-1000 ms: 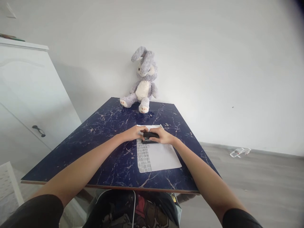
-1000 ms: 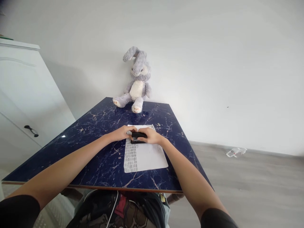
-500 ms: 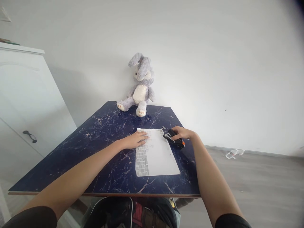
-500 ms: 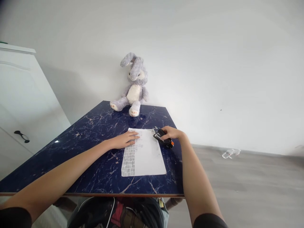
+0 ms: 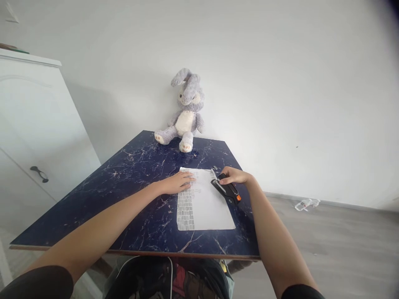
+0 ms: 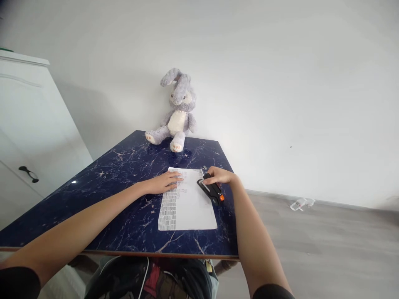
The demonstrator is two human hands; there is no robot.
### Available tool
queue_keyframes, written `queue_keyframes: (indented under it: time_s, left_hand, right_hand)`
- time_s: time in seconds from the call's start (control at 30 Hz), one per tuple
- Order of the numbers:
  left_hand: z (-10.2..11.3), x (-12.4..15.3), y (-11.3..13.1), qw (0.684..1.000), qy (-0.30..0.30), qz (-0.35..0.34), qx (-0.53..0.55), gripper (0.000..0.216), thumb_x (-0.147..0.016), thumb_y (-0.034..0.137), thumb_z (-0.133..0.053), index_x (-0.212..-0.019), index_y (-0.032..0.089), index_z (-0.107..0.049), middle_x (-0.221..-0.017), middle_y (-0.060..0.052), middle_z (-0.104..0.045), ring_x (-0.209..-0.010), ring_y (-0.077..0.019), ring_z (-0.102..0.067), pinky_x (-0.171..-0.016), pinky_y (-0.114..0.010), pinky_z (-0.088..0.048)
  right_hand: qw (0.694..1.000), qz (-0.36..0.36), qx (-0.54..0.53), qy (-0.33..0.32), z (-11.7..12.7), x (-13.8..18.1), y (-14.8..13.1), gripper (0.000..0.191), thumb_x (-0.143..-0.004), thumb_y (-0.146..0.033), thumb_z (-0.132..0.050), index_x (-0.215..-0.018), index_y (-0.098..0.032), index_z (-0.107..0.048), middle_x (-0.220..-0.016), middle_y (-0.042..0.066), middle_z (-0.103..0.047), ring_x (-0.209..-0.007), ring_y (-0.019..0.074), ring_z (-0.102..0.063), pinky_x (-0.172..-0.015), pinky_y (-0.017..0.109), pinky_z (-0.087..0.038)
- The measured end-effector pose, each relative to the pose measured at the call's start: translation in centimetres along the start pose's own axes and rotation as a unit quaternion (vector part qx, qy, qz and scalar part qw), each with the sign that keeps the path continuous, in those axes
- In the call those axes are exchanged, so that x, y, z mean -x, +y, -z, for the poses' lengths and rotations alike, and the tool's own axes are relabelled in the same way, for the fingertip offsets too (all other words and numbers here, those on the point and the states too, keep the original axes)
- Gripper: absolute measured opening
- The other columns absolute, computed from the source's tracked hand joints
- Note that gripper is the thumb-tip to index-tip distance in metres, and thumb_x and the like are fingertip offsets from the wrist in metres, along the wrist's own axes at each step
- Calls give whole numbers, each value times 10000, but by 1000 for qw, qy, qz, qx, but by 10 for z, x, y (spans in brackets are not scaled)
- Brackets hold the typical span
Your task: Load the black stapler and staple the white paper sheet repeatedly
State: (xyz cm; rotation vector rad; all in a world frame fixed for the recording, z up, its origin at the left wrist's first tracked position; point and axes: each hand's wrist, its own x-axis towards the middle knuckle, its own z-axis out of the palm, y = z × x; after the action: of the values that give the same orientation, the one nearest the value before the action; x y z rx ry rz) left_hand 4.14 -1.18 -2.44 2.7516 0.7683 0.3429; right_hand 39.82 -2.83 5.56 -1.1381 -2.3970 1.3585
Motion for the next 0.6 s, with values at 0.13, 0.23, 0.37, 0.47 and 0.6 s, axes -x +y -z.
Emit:
queue_keyframes:
  time_s: [0.13, 0.23, 0.37, 0.47, 0.6]
  left_hand:
    - [-1, 0, 0, 1000, 6, 4, 1, 507, -1096, 510, -408, -1519, 277, -561, -1651, -89, -442, -1543, -294, -374, -1288, -476, -244]
    - [1, 0, 3, 1000, 5, 3, 5, 509, -1097, 505, -401, -1521, 273, -559, -1653, -90, -439, -1549, -301, -364, -1291, -480, -239]
    - [4, -1, 4, 1000, -8, -2, 7, 515, -1094, 481, -408, -1530, 246, -548, -1657, -107, -431, -1565, -299, -334, -1294, -477, -224]
    - [4, -1, 4, 1000, -5, 1, 11, 510, -1089, 479, -417, -1527, 253, -550, -1653, -106, -437, -1560, -297, -345, -1287, -476, -239]
    - [2, -1, 9, 1000, 8, 10, 1, 487, -1094, 468, -410, -1500, 256, -575, -1643, -109, -450, -1547, -305, -369, -1294, -507, -216]
  right_hand:
    - [996, -27, -12, -88, -15, -15, -11, 519, -799, -620, -792, -613, -162, -632, -484, -28, -574, -424, 122, -544, -402, 230, -429]
    - [994, -52, -23, -93, -22, -19, -14, 539, -816, -643, -771, -597, -174, -619, -475, -13, -612, -421, 141, -583, -403, 235, -459]
    - [991, -76, -32, -107, -20, -15, -9, 556, -825, -662, -758, -591, -176, -625, -477, -3, -629, -407, 142, -582, -410, 243, -478]
    - [992, -75, -55, -90, -17, -14, -4, 558, -818, -669, -765, -604, -174, -623, -477, -12, -611, -409, 137, -570, -431, 250, -496]
    - [993, -60, -90, -48, -22, -19, -5, 554, -835, -678, -750, -664, -163, -641, -566, 16, -658, -480, 152, -620, -475, 258, -512]
